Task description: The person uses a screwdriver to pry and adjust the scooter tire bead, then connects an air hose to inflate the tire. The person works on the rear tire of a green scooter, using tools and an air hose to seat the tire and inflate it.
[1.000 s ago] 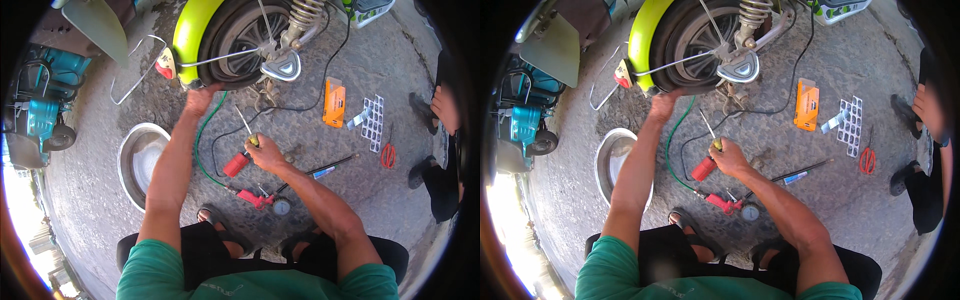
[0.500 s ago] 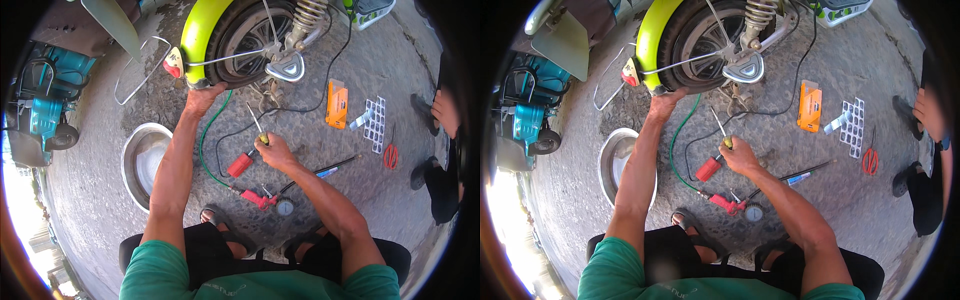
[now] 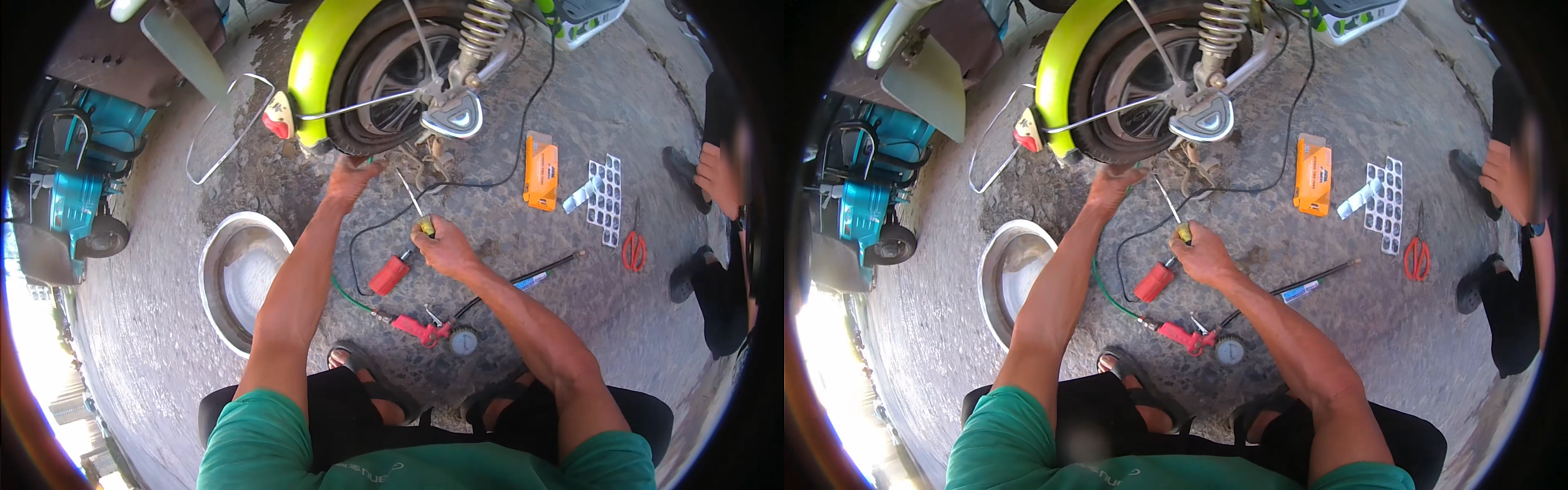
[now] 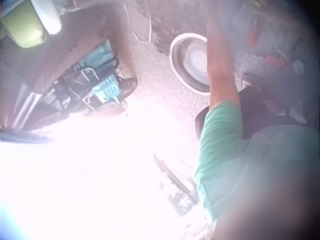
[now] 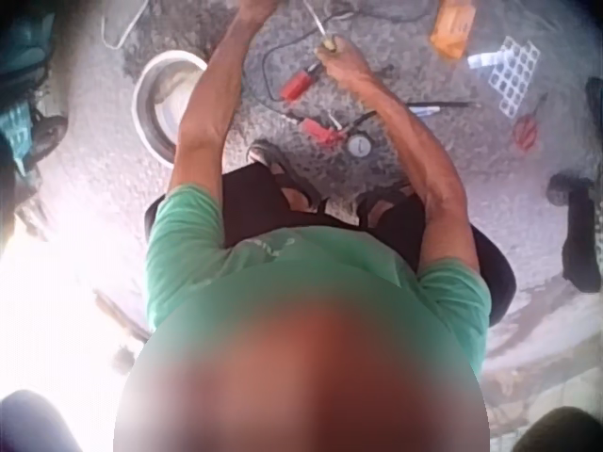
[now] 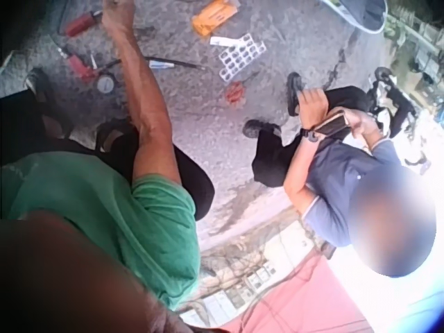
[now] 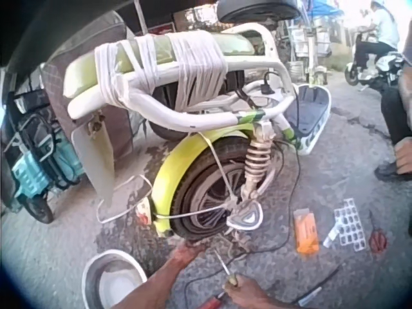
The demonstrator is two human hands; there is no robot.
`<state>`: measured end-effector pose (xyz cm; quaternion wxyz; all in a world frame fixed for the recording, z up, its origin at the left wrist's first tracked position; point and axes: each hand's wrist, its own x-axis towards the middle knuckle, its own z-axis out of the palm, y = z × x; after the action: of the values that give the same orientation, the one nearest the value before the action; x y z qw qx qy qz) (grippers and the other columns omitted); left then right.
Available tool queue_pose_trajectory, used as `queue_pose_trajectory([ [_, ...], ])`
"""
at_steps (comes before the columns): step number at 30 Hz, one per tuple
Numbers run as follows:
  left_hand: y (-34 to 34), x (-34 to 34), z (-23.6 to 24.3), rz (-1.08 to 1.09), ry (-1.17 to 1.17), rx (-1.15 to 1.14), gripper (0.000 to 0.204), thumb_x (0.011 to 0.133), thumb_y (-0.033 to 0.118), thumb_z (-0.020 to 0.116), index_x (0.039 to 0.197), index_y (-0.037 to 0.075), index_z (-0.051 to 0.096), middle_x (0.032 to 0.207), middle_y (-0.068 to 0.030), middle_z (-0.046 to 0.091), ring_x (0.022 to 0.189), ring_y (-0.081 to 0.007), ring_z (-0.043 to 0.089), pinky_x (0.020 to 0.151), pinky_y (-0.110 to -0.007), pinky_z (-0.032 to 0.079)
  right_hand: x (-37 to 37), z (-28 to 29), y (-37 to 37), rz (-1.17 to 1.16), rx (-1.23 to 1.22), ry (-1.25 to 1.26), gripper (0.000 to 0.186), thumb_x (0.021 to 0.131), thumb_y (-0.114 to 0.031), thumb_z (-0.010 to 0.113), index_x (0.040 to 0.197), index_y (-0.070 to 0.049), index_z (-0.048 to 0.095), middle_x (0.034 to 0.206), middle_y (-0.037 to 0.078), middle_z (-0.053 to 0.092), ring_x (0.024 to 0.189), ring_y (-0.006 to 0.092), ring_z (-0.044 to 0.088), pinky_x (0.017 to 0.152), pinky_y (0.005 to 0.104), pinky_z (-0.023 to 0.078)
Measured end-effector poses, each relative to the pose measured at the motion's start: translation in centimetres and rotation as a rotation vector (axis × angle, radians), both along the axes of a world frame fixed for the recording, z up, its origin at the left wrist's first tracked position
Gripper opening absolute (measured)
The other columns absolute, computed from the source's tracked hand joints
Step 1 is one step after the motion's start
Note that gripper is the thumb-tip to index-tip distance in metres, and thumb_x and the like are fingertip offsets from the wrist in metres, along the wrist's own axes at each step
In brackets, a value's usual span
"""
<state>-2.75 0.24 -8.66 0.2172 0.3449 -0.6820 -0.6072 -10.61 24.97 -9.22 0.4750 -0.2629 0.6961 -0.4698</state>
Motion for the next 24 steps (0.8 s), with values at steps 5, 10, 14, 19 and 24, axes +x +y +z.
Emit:
queue_pose_trajectory([
  [5,1.3,-0.4,6.6,0.057,0.237,-0.060,0.056,0.082,0.009,0.085,0.132,0.001,0.062,0.127,-0.0068,0.067,0.113,-0.0182,0.062,0.104,-0.033,0.046,-0.9,-0.2,1.0,-0.042,0.045,-0.030,0.025,0.093,-0.026,0.067,0.101,-0.003,0.064,0.082,0.009,0.067,0.074,0.0219,0.064,0.068,0.0395,0.051],
  [10,1.2,-1.0,7.3,0.113,0.235,-0.213,0.051,0.084,0.015,0.086,0.129,0.001,0.065,0.124,-0.0060,0.069,0.111,-0.0159,0.062,0.102,-0.034,0.048,-1.7,1.6,0.5,-0.009,0.104,-0.077,0.028,0.093,-0.028,0.067,0.102,-0.002,0.064,0.083,0.012,0.068,0.075,0.0246,0.066,0.069,0.0407,0.051],
  [14,-0.2,-0.4,1.4,0.019,0.151,-0.021,0.041,0.089,0.014,0.082,0.124,-0.001,0.066,0.121,-0.0053,0.071,0.108,-0.0142,0.063,0.093,-0.032,0.050,-1.4,1.4,-0.4,0.059,0.031,0.068,0.031,0.093,-0.030,0.068,0.101,-0.001,0.063,0.086,0.017,0.069,0.080,0.0304,0.067,0.073,0.0428,0.051],
  [19,1.1,-0.3,-0.5,0.028,-0.089,0.057,0.044,0.085,0.011,0.083,0.125,0.002,0.066,0.119,-0.0054,0.072,0.110,-0.0171,0.064,0.102,-0.035,0.048,-3.6,2.6,0.8,0.192,0.153,0.272,0.040,0.092,-0.038,0.068,0.104,0.000,0.063,0.095,0.024,0.070,0.091,0.0418,0.068,0.080,0.0480,0.051],
  [24,1.9,-0.3,5.0,0.058,0.167,-0.164,0.056,0.079,0.010,0.088,0.127,-0.002,0.062,0.119,-0.0097,0.070,0.106,-0.0182,0.065,0.101,-0.035,0.050,-6.9,2.8,1.1,0.211,0.172,0.267,0.047,0.095,-0.046,0.062,0.105,-0.001,0.063,0.092,0.020,0.069,0.085,0.0371,0.068,0.079,0.0466,0.051],
])
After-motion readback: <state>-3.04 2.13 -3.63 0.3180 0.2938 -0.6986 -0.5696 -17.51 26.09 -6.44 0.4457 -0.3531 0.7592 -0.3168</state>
